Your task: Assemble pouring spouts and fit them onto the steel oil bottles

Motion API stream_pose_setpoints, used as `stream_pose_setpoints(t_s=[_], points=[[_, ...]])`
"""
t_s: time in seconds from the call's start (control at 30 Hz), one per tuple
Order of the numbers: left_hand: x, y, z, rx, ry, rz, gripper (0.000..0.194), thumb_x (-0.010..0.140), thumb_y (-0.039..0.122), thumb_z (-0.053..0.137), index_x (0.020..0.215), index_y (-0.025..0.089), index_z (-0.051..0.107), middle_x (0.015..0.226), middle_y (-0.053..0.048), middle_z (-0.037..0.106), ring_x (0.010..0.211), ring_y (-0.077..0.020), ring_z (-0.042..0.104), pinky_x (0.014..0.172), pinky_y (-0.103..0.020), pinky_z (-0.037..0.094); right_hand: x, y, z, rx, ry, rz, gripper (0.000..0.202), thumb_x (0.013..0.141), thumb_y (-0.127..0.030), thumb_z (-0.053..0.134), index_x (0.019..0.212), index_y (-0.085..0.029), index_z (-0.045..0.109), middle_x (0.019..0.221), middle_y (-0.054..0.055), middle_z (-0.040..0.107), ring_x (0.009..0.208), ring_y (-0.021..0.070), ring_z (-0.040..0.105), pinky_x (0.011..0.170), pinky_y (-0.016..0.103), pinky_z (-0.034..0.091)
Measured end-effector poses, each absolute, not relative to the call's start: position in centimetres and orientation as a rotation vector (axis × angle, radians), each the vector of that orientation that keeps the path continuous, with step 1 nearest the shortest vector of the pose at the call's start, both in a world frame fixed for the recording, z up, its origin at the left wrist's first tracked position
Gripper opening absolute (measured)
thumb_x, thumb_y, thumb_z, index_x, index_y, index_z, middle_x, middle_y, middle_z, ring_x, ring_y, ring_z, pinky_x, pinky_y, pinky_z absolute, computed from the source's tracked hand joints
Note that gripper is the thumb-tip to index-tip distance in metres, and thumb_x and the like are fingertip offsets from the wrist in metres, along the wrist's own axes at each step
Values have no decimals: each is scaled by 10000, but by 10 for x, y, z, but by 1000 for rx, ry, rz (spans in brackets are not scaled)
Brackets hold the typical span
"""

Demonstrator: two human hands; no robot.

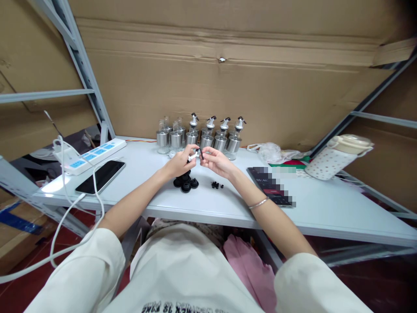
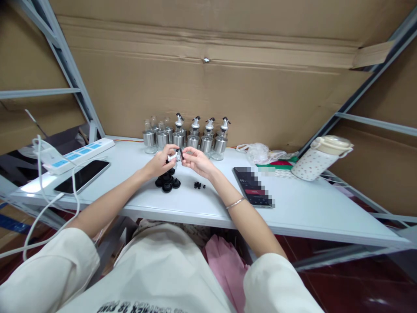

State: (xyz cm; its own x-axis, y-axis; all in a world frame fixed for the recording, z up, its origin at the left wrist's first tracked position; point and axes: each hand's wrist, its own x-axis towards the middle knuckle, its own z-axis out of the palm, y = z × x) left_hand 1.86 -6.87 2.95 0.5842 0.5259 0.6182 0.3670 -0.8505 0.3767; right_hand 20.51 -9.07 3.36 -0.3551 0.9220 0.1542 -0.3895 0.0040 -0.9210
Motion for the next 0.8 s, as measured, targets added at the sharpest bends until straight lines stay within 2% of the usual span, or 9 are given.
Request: stream_pose_setpoints(t_s=[0.4,0.8], points=[[19,-70,31,2609,750,1110,385,808,224,434,1183,141,405,814,-1,547,579,-73,475,601,-184,377,204,-93,34,-666,-1243,1640,290,625,-249,803,792,-177,576,716,-19,636,612,72,563,664,241,472],[19,-69,30,2595,741,1129,406,813,212,429,1209,130,403,801,3,544,591,-74,483,621,-183,391,202,-92,33,-661,-1224,1601,291,589,-243,821,790,-164,625,695,-24,619,615,74,555,683,250,477]])
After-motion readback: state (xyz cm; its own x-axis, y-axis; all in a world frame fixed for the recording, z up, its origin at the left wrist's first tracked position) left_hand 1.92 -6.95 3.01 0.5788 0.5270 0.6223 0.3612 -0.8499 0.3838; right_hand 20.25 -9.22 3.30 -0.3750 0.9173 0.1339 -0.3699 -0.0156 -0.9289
